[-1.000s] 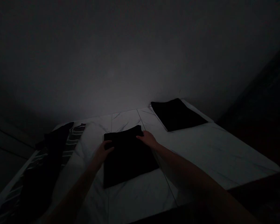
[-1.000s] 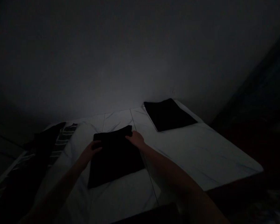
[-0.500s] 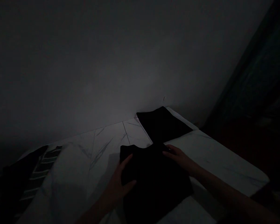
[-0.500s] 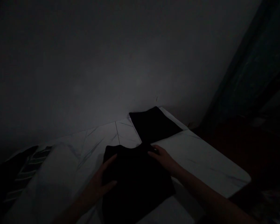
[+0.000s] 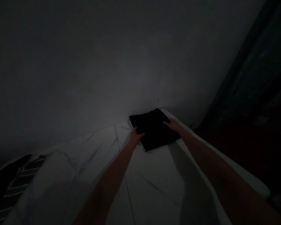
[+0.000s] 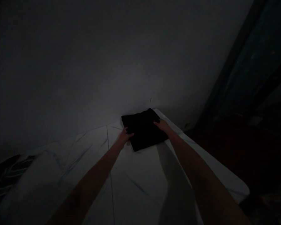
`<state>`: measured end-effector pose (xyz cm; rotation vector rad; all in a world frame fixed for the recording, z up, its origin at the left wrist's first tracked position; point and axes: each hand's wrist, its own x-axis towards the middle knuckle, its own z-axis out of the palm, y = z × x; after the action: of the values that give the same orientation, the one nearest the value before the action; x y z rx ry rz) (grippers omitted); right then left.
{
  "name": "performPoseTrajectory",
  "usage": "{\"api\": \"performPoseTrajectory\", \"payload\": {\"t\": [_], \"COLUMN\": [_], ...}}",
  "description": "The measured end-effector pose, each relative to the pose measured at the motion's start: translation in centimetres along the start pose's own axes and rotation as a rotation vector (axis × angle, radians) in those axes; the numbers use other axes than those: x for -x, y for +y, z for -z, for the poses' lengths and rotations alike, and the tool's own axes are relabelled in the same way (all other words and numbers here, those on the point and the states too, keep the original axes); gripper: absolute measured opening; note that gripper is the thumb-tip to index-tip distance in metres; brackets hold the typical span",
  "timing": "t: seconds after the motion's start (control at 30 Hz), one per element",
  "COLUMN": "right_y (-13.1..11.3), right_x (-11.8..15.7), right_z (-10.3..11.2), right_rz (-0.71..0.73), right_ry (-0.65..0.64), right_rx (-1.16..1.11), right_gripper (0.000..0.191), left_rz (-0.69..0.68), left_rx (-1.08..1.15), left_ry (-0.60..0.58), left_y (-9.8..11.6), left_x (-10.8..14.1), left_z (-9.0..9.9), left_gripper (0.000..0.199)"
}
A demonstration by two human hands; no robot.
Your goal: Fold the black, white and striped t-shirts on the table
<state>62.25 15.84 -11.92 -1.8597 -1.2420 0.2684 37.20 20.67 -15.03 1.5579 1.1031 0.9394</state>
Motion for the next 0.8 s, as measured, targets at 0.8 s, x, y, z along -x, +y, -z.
{"api": "performPoseTrajectory", "payload": {"t": [0.8], "right_y": [-0.7], "right_x": [5.4], "right_z": [-2.7], "right_rz": [0.283], "right_ry": [0.034], "right_rx": [0.651], "right_gripper": [0.052], "left_rz": [-0.352], "left_rx": [-0.898], "left_ry": [0.044], "left_y": [3.2], "left_x": [8.0], "left_z": [-4.6], "left_gripper": [0.057]}}
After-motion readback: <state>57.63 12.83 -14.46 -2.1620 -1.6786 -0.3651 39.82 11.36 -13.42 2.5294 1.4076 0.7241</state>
